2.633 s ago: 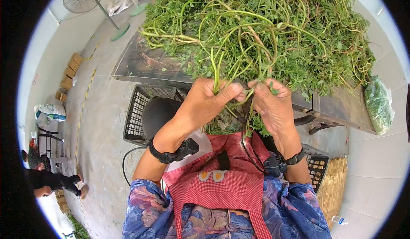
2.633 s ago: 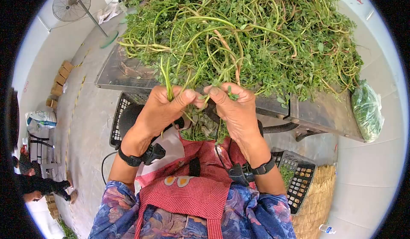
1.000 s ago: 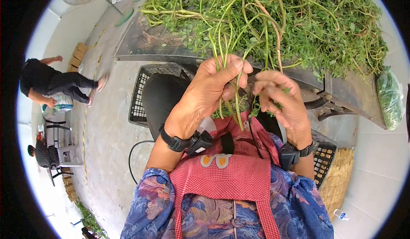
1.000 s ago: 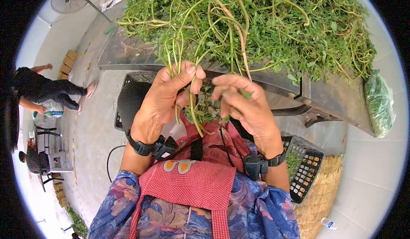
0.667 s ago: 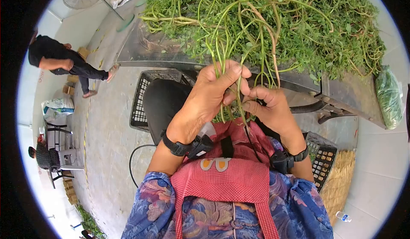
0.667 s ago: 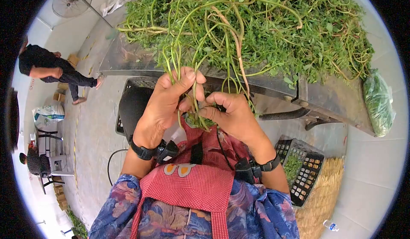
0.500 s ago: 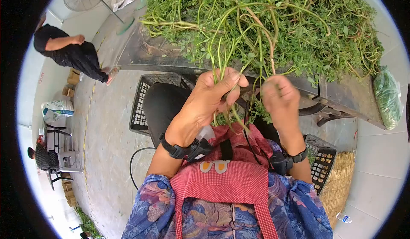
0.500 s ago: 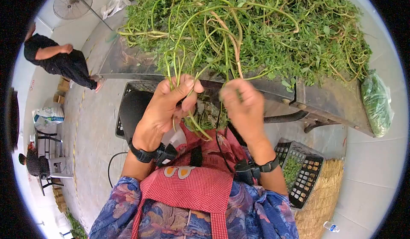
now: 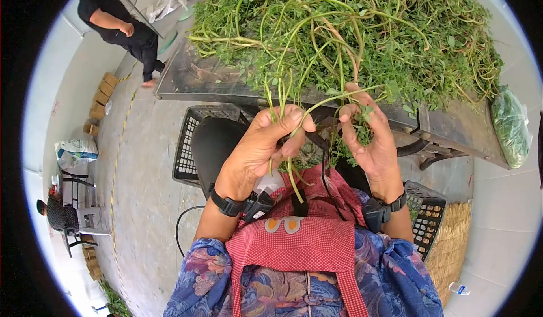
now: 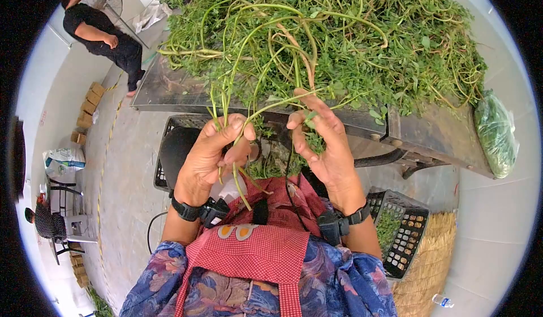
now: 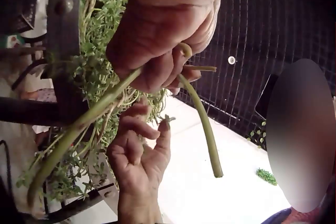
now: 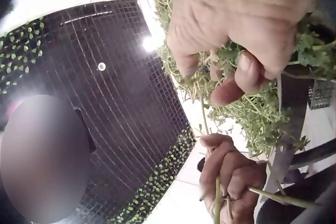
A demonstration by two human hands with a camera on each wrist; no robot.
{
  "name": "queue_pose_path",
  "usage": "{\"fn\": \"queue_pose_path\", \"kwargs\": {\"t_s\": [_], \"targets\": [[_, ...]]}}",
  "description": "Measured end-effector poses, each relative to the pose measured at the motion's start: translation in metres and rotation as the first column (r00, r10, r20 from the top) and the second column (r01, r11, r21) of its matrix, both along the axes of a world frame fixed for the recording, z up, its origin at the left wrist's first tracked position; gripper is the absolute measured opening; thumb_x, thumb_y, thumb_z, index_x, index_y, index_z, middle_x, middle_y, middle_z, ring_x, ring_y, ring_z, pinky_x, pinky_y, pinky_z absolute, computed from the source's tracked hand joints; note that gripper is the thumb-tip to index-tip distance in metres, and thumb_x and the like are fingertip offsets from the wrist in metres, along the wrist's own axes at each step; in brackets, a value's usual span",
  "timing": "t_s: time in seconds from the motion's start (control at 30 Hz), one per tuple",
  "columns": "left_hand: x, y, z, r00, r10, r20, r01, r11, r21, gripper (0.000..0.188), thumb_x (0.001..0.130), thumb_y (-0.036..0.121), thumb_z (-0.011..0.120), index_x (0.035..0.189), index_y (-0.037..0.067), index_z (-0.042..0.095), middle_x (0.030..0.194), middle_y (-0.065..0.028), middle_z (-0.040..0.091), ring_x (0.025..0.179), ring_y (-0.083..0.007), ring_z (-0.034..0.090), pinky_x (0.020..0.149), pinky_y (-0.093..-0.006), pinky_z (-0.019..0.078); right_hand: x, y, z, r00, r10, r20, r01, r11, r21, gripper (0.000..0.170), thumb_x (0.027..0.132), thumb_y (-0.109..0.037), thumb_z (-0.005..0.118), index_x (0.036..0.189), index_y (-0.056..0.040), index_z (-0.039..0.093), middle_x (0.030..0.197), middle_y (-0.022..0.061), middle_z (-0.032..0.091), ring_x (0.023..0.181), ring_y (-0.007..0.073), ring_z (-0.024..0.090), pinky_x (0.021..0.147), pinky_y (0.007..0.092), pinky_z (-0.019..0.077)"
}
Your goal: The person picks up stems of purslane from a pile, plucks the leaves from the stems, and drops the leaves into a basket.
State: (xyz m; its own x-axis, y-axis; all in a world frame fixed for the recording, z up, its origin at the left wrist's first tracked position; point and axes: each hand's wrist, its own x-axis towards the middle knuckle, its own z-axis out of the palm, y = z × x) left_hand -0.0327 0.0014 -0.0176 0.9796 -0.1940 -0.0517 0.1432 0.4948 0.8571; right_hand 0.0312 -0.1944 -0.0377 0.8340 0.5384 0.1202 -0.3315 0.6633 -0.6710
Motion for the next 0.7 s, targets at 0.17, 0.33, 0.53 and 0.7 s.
{"fn": "queue_pose_path", "kwargs": {"t_s": [0.17, 0.33, 0.53, 0.7], "targets": [[-0.001, -0.007, 0.004, 0.997, -0.017, -0.079, 0.024, 0.996, 0.086, 0.028, 0.091, 0.028, 0.052, 0.082, 0.003, 0.061, 0.045, 0.0021, 0.043, 0.037, -0.0040, 0.035, 0.035, -0.0185, 0.0232, -0.005, 0.006, 0.013, 0.986, -0.073, 0.148, 0.098, 0.981, -0.170, 0.038, 0.089, -0.015, 0.056, 0.123, 0.0011, 0.048, 0.085, 0.0078, 0.061, 0.053, 0.0076, 0.053, 0.040, 0.0151, 0.0317], [0.000, -0.015, 0.015, 0.990, 0.029, -0.139, 0.010, 0.961, 0.276, 0.027, 0.089, 0.028, 0.057, 0.084, 0.003, 0.063, 0.051, 0.0008, 0.049, 0.041, -0.0045, 0.040, 0.035, -0.0179, 0.0238, -0.003, 0.004, 0.005, 0.970, -0.053, 0.236, 0.148, 0.901, -0.408, 0.024, 0.087, -0.017, 0.060, 0.103, -0.0001, 0.063, 0.070, -0.0001, 0.060, 0.048, 0.0045, 0.050, 0.041, 0.0165, 0.0355], [0.006, -0.014, 0.012, 0.997, -0.012, -0.071, 0.036, 0.941, 0.338, 0.026, 0.087, 0.028, 0.059, 0.082, 0.003, 0.064, 0.056, 0.0016, 0.051, 0.043, -0.0049, 0.039, 0.037, -0.0184, 0.0252, -0.001, 0.002, 0.001, 0.915, -0.018, 0.403, 0.239, 0.828, -0.507, 0.016, 0.085, -0.014, 0.063, 0.092, -0.0008, 0.065, 0.070, 0.0027, 0.061, 0.047, 0.0061, 0.050, 0.042, 0.0183, 0.0395], [0.009, -0.018, 0.005, 1.000, 0.001, -0.025, 0.008, 0.930, 0.367, 0.027, 0.088, 0.027, 0.059, 0.077, 0.002, 0.063, 0.050, 0.0023, 0.046, 0.042, -0.0048, 0.036, 0.043, -0.0193, 0.0286, 0.013, 0.000, -0.005, 0.270, 0.002, 0.963, 0.821, 0.523, -0.231, 0.014, 0.080, -0.010, 0.065, 0.088, 0.0015, 0.065, 0.069, 0.0061, 0.060, 0.052, 0.0085, 0.054, 0.048, 0.0212, 0.0420]]}}
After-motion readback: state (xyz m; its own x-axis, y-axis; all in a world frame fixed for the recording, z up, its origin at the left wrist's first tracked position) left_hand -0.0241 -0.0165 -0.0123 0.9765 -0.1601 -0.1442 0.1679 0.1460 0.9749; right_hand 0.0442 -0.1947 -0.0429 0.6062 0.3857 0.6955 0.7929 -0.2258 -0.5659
